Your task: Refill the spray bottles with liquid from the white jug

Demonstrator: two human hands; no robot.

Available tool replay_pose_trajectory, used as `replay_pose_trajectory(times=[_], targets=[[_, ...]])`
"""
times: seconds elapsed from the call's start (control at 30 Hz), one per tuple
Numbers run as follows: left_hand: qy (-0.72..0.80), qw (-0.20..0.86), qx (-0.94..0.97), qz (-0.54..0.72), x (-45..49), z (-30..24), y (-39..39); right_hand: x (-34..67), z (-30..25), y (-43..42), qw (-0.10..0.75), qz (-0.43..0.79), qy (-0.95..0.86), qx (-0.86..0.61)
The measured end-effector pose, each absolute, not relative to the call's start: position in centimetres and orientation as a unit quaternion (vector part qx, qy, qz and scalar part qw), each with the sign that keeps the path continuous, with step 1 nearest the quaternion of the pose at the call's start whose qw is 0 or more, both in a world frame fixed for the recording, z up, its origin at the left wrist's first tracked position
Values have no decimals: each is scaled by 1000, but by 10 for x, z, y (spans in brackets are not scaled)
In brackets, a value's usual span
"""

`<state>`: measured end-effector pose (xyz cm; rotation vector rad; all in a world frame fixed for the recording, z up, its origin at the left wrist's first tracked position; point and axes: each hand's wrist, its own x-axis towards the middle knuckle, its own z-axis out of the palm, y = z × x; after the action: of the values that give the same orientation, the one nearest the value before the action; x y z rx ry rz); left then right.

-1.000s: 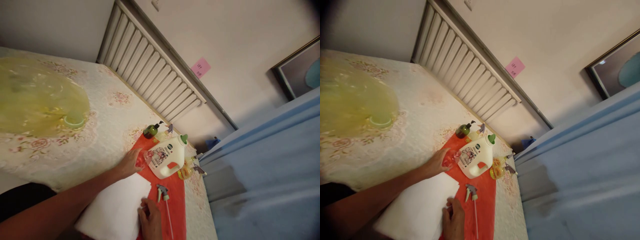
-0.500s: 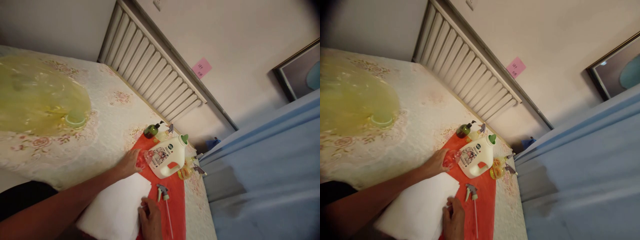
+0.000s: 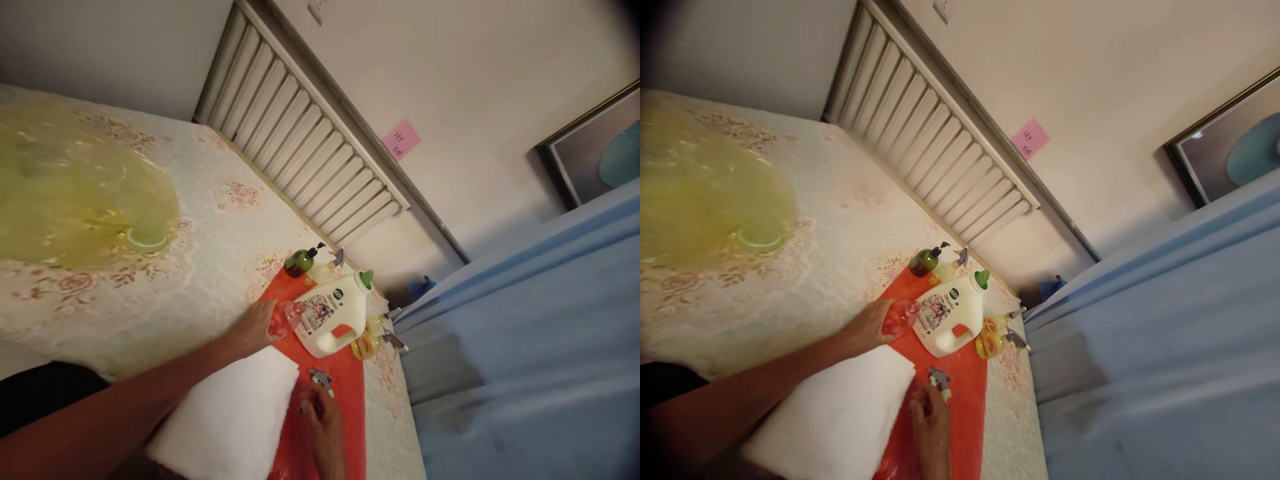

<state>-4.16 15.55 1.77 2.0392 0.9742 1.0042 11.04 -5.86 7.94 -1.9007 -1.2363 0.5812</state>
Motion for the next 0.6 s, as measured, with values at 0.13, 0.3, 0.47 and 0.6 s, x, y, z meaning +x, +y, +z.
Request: replay_pose_trajectory(times=[0.13,0.3,0.47,0.6], targets=[[366,340,772,393,-44,25,153,152,92,-46,447,192,-441,-754],[362,346,773,389,-46,32,151,201,113,-16,558,104,-332,-753],[361,356,766,394,-46,28,153,217,128,21,549,117,-395,-727],[358,358,764,399,-45,23,154,219,122,46,578,178,-401,-689]])
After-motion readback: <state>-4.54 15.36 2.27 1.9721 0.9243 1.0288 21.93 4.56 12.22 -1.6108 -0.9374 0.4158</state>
